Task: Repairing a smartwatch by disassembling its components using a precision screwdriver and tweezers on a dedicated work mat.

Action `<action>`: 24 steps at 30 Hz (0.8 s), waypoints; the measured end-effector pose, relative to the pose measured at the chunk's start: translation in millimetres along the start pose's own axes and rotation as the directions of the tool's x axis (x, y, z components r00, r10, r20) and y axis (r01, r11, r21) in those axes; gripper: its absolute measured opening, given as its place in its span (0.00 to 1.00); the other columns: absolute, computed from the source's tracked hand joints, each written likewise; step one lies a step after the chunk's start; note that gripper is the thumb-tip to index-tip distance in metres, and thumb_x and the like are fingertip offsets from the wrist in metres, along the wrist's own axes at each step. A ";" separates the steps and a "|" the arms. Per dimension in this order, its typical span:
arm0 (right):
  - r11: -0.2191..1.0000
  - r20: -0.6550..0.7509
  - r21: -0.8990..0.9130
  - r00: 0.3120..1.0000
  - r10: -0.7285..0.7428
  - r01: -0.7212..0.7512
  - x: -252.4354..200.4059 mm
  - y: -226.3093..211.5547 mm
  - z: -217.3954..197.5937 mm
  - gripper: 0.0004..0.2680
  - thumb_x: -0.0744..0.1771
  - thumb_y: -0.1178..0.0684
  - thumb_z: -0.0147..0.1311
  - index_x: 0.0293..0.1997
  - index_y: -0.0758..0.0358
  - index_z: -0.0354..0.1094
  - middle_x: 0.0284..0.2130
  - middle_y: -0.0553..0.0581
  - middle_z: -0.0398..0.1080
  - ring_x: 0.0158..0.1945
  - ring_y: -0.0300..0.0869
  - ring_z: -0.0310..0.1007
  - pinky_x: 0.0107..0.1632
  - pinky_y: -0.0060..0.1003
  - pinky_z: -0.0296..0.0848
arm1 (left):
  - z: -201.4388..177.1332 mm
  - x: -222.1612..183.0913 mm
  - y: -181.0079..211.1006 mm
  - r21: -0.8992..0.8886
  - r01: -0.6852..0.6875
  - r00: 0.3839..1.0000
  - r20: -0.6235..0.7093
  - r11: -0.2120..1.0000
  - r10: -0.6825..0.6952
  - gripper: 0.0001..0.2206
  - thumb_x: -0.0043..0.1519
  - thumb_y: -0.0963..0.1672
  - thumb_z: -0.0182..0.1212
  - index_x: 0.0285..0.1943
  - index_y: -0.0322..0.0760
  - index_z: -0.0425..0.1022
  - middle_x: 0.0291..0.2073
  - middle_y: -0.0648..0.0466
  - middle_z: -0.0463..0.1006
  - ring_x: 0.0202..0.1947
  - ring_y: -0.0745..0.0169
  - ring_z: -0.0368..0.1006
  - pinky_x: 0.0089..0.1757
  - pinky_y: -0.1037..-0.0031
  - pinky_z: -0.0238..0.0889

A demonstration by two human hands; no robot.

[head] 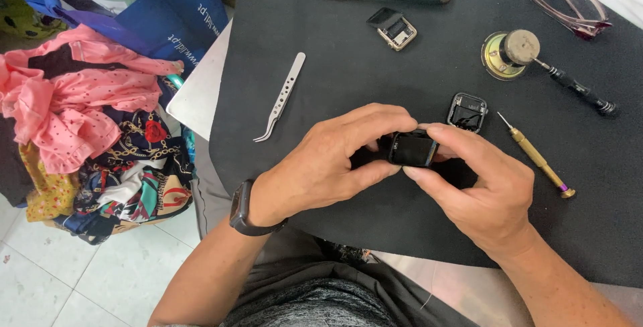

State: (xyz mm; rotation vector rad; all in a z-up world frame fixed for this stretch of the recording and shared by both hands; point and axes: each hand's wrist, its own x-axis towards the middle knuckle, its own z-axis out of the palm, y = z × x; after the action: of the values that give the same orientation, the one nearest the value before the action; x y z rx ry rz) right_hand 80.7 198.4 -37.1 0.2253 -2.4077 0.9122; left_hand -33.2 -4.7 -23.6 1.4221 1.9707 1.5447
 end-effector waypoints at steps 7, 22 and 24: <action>0.996 0.013 0.076 0.999 -0.043 0.042 1.9 -0.6 -3.8 0.15 0.63 0.64 0.69 0.52 0.77 0.70 0.47 0.69 0.76 0.38 0.48 0.78 0.47 0.36 0.80 | 0.5 -4.5 -4.5 -0.074 -0.013 1.000 -0.007 0.997 0.013 0.20 0.68 0.39 0.64 0.68 0.42 0.65 0.64 0.53 0.74 0.64 0.57 0.75 0.54 0.71 0.73; 0.975 0.080 0.209 0.995 0.056 -0.072 -3.4 8.1 -7.9 0.20 0.59 0.63 0.71 0.54 0.74 0.70 0.49 0.69 0.76 0.39 0.46 0.81 0.50 0.34 0.82 | -4.1 -3.7 11.1 -0.137 0.003 0.999 -0.044 0.991 -0.009 0.20 0.65 0.46 0.66 0.65 0.40 0.70 0.58 0.53 0.79 0.53 0.62 0.77 0.51 0.73 0.71; 0.970 0.095 0.227 0.993 0.066 -0.086 -2.7 8.5 -8.7 0.19 0.59 0.63 0.71 0.53 0.74 0.71 0.49 0.69 0.76 0.41 0.47 0.81 0.51 0.35 0.82 | -1.0 -3.9 9.1 -0.125 0.007 0.999 -0.044 0.992 -0.012 0.21 0.64 0.46 0.67 0.65 0.40 0.70 0.58 0.52 0.79 0.55 0.59 0.77 0.51 0.72 0.72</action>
State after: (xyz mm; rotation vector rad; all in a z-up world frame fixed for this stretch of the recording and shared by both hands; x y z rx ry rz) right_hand 83.9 210.4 -38.0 0.2655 -2.4001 1.2432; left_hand -27.2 -8.9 -16.8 1.3383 1.8661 1.6774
